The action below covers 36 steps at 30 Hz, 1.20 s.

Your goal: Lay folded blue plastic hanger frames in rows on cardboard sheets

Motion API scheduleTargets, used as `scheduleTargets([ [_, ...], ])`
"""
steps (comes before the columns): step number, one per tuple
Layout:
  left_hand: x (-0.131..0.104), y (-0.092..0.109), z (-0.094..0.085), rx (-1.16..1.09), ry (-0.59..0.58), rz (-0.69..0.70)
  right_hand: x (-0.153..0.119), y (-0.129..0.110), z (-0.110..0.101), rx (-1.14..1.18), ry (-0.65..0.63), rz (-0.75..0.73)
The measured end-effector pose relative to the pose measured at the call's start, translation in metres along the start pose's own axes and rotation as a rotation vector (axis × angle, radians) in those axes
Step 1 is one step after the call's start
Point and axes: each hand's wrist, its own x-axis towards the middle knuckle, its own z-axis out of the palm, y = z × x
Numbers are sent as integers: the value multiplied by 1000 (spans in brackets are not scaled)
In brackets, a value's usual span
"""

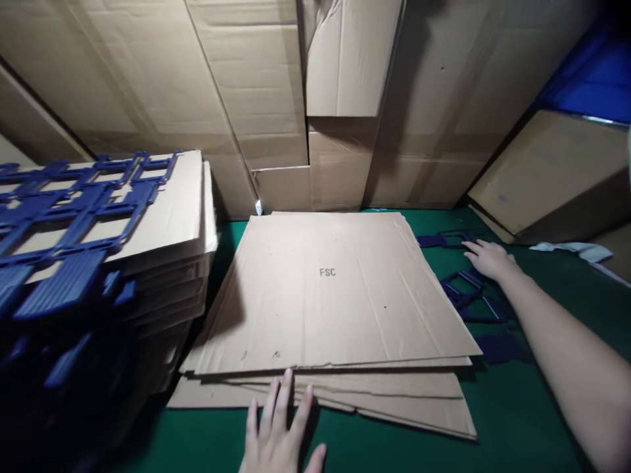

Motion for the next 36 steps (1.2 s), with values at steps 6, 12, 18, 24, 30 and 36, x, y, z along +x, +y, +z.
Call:
scheduleTargets([
  [6, 23, 33, -44, -285, 113, 176, -38, -29, -11, -214, 98, -204],
  [12, 105, 85, -91, -547, -152, 507, -52, -78, -20, -294, 120, -245],
  [18, 183, 49, -60, -407, -352, 253, -65, -84, -57, -302, 222, -171],
  [24, 199, 41, -24, -403, -686, 267, -91, -111, -97, 10, 597, -151],
  [30, 196, 53, -30, -383, -584, 302, -130, -190, -80, 258, 718, -407],
  [36, 219, -7, -51, -323, -627, 256, -161, -219, -25, 339, 345, -693],
])
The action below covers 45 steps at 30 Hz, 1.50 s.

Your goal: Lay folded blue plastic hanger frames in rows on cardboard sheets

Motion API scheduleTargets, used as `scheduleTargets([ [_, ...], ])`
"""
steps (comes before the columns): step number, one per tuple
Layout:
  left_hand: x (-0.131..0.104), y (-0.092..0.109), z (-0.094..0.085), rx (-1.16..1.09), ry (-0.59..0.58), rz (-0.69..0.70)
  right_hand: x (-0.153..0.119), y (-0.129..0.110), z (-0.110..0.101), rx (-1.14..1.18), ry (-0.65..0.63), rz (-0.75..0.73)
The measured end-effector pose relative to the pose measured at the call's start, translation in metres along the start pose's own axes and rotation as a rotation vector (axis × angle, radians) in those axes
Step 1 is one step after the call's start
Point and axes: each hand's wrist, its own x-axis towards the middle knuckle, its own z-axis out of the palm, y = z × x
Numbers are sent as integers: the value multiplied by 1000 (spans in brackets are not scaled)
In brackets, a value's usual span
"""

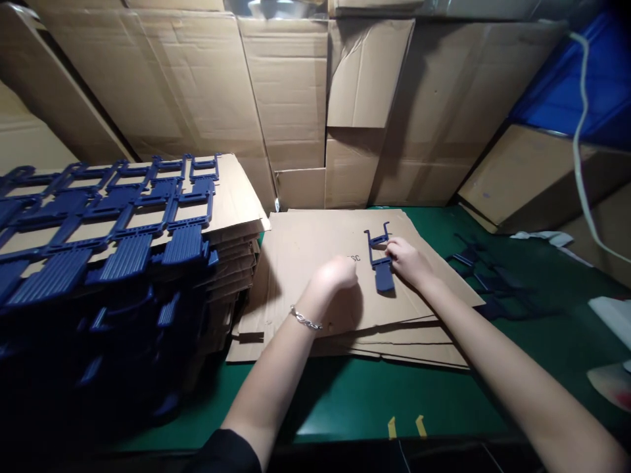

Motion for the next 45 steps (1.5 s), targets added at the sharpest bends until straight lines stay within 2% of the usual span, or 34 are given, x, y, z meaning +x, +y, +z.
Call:
scheduleTargets([
  [2, 3, -9, -2, -15, 111, -22, -11, -4, 2, 71, -127, -54],
  [3, 7, -11, 1, -27, 167, -18, -16, -5, -2, 97, -150, -74],
  [5, 15, -10, 14, -51, 257, -2, -24, 2, -18, 80, -120, -41],
  [6, 19, -9, 22, -59, 288, 1, -28, 10, -29, 31, -85, 29],
  [8, 26, -7, 37, -65, 332, -12, -35, 40, -53, -117, -22, 298],
  [10, 29, -6, 49, -64, 372, -35, -44, 81, -73, -261, -45, 683],
  [12, 30, -6, 55, -62, 403, -51, -53, 124, -83, -302, -93, 864],
  [14, 29, -6, 58, -64, 418, -71, -60, 159, -81, -313, -162, 968],
  [17, 30, -7, 59, -60, 432, -80, -62, 187, -68, -318, -271, 1023],
  [20, 30, -8, 59, -65, 429, -77, -56, 194, -59, -341, -358, 1083],
  [23, 30, -8, 59, -75, 439, -75, -49, 192, -66, -393, -368, 1124],
  [25, 30, -8, 58, -79, 440, -73, -49, 189, -79, -445, -334, 1127],
  [27, 30, -8, 58, -83, 430, -74, -50, 186, -95, -503, -244, 1086],
  [29, 31, -8, 58, -80, 429, -72, -53, 181, -108, -538, -143, 967],
  [31, 32, -8, 58, -69, 441, -66, -53, 175, -110, -519, -110, 789],
  [34, 33, -9, 60, -44, 454, -61, -47, 166, -95, -439, -266, 565],
  [37, 33, -9, 60, -31, 456, -63, -35, 163, -70, -457, -494, 461],
  [39, 31, -8, 59, -33, 456, -66, -27, 163, -58, -493, -589, 420],
  [41, 30, -7, 59, -36, 452, -68, -21, 162, -53, -511, -616, 380],
  [45, 29, -7, 59, -30, 458, -67, -15, 162, -61, -584, -541, 279],
])
